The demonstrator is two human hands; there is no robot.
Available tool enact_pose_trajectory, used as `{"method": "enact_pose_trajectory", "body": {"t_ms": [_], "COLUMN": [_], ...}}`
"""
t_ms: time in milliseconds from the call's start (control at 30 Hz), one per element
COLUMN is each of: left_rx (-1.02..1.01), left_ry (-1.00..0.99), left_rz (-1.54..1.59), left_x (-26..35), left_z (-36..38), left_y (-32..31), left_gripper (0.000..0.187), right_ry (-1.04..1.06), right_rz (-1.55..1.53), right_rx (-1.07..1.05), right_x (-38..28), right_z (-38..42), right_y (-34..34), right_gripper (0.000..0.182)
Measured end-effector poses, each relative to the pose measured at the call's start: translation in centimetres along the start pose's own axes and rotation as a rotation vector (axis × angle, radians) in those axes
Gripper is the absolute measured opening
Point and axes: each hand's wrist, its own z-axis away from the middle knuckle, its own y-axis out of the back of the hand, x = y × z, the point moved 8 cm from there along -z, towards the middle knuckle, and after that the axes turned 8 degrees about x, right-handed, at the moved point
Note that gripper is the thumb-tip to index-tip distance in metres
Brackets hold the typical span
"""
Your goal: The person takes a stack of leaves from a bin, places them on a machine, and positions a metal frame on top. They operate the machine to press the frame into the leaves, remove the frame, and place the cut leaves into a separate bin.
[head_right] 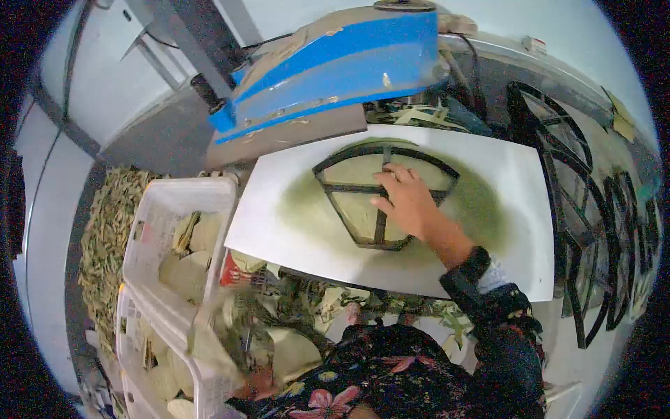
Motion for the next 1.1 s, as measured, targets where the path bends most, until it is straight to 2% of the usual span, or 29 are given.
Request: {"method": "enact_pose_trajectory", "body": {"t_ms": [133,200,233,267,300,333,367,433,500,533,600,633,700,733,767,800,867,900,933,967,1033,1067,1100], "left_rx": [-0.197,-0.293,0.011,0.215,0.1,0.081,-0.09,-0.145,-0.203,-0.174,0.063,0.075,0.054,0.103,0.112,0.227,0.412,0.483,0.565,0.64,0.885,0.915,0.926], "left_ry": [-0.151,-0.225,0.032,-0.152,0.041,-0.098,-0.217,-0.372,-0.401,-0.397,-0.046,-0.04,-0.008,-0.072,-0.069,-0.118,-0.16,-0.152,-0.048,0.058,0.023,0.025,0.01], "left_rz": [-0.045,-0.049,0.517,0.865,1.148,1.374,1.758,2.002,2.242,2.251,2.125,2.133,2.261,2.17,2.178,2.081,1.955,1.932,1.861,1.784,1.872,1.92,1.959], "left_x": [-0.2,0.6,8.3,11.6,12.9,16.2,17.6,21.9,23.5,23.6,21.4,20.5,18.0,15.8,13.2,9.8,2.9,-0.8,-5.1,-9.3,-16.1,-20.1,-24.2], "left_z": [0.1,1.5,2.2,-0.1,-1.7,-2.8,-5.8,-5.7,-5.8,-6.2,-7.6,-7.7,-7.9,-7.6,-6.7,-5.2,-2.3,-1.0,-0.3,0.0,0.5,-0.4,-2.3], "left_y": [-8.1,-11.2,2.5,6.3,6.9,10.0,7.9,12.8,15.0,14.9,13.0,12.9,12.4,12.8,13.7,15.6,19.3,20.9,21.6,22.1,24.4,25.2,26.5], "left_gripper": [0.057,0.054,0.053,0.054,0.053,0.06,0.068,0.072,0.065,0.065,0.056,0.056,0.048,0.038,0.038,0.036,0.035,0.035,0.034,0.033,0.034,0.036,0.038], "right_ry": [-0.034,-0.105,-0.084,-0.111,-0.134,-0.144,-0.15,-0.386,-0.32,-0.358,-0.391,-0.383,-0.587,-0.579,-0.621,-0.656,-0.507,-0.673,-0.842,-0.841,-0.535,-0.549,-0.38], "right_rz": [0.116,-0.042,-0.054,-0.054,-0.051,-0.078,-0.107,-0.388,-0.48,-0.476,-0.437,-0.406,-0.724,-0.721,-0.524,-0.327,-0.097,-0.018,0.064,0.062,0.164,0.164,0.269], "right_rx": [-0.157,-0.391,-0.401,-0.466,-0.532,-0.578,-0.628,-0.71,-0.664,-0.712,-0.742,-0.729,-0.531,-0.542,-0.473,-0.398,-0.332,-0.342,-0.349,-0.349,-0.312,-0.308,-0.086], "right_x": [-1.0,0.7,0.6,0.9,0.4,-0.5,-2.5,-5.7,-7.2,-8.5,-8.9,-7.6,-5.3,-5.5,-4.9,-3.9,-1.2,1.5,3.5,2.8,0.1,3.4,8.1], "right_z": [-1.8,-2.3,-2.0,-1.4,-1.0,-0.3,0.5,1.9,2.5,2.5,2.6,3.0,4.0,3.5,2.9,2.4,1.4,2.0,3.0,2.8,1.8,3.4,5.3], "right_y": [-2.1,-4.8,-5.1,-5.8,-6.4,-6.5,-5.8,-4.5,-3.9,-2.8,-2.2,-2.3,-1.8,-1.7,-0.9,-0.3,-0.3,-0.4,-0.3,0.0,1.3,0.3,0.3], "right_gripper": [0.039,0.035,0.035,0.032,0.03,0.031,0.032,0.035,0.036,0.039,0.047,0.052,0.057,0.057,0.053,0.05,0.047,0.052,0.056,0.056,0.056,0.056,0.053]}}
